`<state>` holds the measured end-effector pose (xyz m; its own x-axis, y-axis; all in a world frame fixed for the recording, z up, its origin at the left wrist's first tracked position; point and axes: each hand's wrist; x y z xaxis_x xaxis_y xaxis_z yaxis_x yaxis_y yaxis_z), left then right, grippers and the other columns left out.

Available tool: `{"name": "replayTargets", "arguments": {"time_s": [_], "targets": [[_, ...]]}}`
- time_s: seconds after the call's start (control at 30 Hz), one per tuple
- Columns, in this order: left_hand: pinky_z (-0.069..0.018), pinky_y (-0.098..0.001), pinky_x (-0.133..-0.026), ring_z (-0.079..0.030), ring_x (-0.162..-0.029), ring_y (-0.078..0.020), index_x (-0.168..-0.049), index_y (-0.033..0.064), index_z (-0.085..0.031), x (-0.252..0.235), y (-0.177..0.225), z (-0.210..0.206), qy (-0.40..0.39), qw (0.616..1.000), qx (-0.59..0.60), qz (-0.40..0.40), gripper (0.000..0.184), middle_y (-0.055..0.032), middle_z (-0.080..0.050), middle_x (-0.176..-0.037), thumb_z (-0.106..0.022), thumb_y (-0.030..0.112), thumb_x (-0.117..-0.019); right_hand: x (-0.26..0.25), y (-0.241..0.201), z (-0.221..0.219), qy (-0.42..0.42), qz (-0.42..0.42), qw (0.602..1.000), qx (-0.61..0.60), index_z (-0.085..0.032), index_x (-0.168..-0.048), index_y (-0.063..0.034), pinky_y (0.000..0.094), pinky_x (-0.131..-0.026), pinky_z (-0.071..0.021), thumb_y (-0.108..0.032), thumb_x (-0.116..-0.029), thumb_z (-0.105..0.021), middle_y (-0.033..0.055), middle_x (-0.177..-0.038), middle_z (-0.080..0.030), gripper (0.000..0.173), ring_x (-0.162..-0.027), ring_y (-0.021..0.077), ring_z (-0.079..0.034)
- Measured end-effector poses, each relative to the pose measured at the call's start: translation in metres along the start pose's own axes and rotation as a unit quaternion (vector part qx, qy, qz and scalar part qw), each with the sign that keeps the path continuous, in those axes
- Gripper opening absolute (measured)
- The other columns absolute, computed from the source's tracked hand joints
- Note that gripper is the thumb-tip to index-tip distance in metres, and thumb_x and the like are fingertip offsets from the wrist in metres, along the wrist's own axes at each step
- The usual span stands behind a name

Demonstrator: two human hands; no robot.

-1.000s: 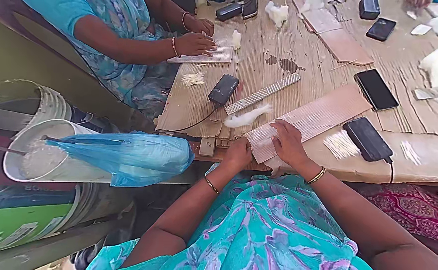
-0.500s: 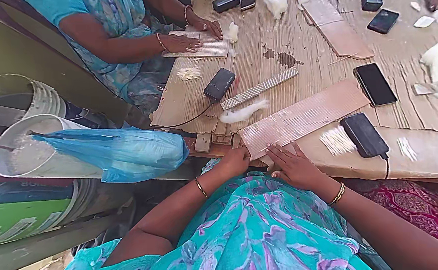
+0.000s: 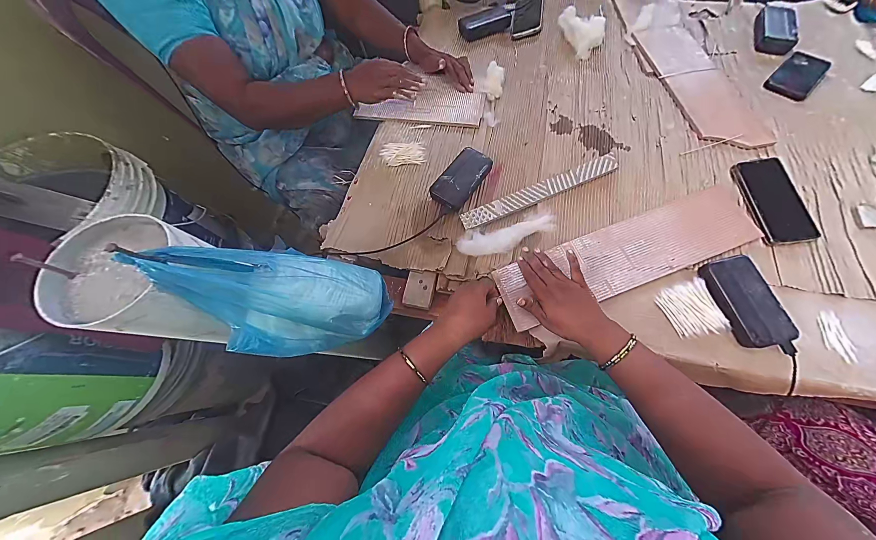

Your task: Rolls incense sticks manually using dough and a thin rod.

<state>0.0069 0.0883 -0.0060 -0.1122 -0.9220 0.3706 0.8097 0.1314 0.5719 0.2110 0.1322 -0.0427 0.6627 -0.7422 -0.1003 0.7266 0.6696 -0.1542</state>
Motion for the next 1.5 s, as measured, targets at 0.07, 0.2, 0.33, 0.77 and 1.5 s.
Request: {"name": "replayTargets", "arguments": {"time_s": [0.07,0.2,0.33,0.77,1.5], "targets": [[-0.0508,-0.0548,-0.100,-0.066,-0.112,-0.0346,-0.119,0.0002,-0.066,0.002,-0.001,-0.002,-0.016,1.000,-0.007,-0.002,0.027,-0.0199,-0.068,-0.115,-0.053,0.021,-0.1081,0.011,-0.001,-0.002,-0.035,0.009,0.999,0.002,-0.029,-0.161,-0.0050,0.0692,-0.121,-0.0044,-0.057,-0.1064,-0.030,0.0118,-0.169,-0.027,0.076,-0.158,0.0281,-0.021],[-0.0515,-0.0518,-0.097,-0.067,-0.105,-0.0310,-0.119,-0.0003,-0.066,0.009,-0.002,-0.006,-0.081,0.996,0.002,-0.025,0.028,-0.0185,-0.070,-0.110,-0.052,0.022,-0.1088,0.058,-0.001,0.006,-0.075,0.038,0.996,-0.004,-0.032,-0.161,-0.0061,0.0703,-0.121,-0.0050,-0.062,-0.1056,-0.022,0.0117,-0.168,-0.028,0.079,-0.157,0.0272,-0.023],[-0.0497,-0.0494,-0.095,-0.065,-0.103,-0.0284,-0.120,0.0009,-0.066,0.014,-0.001,-0.010,-0.134,0.990,0.021,-0.042,0.032,-0.0172,-0.068,-0.109,-0.048,0.025,-0.1106,0.093,0.002,0.017,-0.091,0.044,0.995,-0.011,-0.035,-0.160,-0.0090,0.0739,-0.118,-0.0110,-0.064,-0.1053,-0.018,0.0083,-0.167,-0.033,0.079,-0.155,0.0268,-0.029],[-0.0504,-0.0539,-0.100,-0.066,-0.112,-0.0350,-0.119,-0.0002,-0.067,0.003,-0.009,-0.002,-0.008,0.999,0.015,-0.037,0.028,-0.0203,-0.068,-0.115,-0.050,0.020,-0.1092,0.005,-0.003,-0.008,-0.017,0.002,1.000,0.018,-0.031,-0.161,-0.0054,0.0694,-0.122,-0.0044,-0.058,-0.1062,-0.029,0.0112,-0.169,-0.028,0.076,-0.157,0.0284,-0.022],[-0.0505,-0.0553,-0.100,-0.066,-0.113,-0.0367,-0.122,-0.0014,-0.066,0.006,-0.009,-0.002,-0.003,0.999,0.026,-0.040,0.029,-0.0221,-0.068,-0.116,-0.050,0.019,-0.1092,0.008,-0.004,-0.006,-0.019,-0.003,0.999,0.036,-0.031,-0.160,-0.0035,0.0680,-0.122,-0.0060,-0.057,-0.1066,-0.028,0.0129,-0.168,-0.028,0.076,-0.157,0.0298,-0.022]]}}
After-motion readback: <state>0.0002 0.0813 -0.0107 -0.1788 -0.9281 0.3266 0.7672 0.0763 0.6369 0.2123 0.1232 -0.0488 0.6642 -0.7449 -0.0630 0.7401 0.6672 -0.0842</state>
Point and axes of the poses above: each hand's wrist, its own x-axis away from the middle knuckle, its own z-axis out of the back of the hand, y = z × x
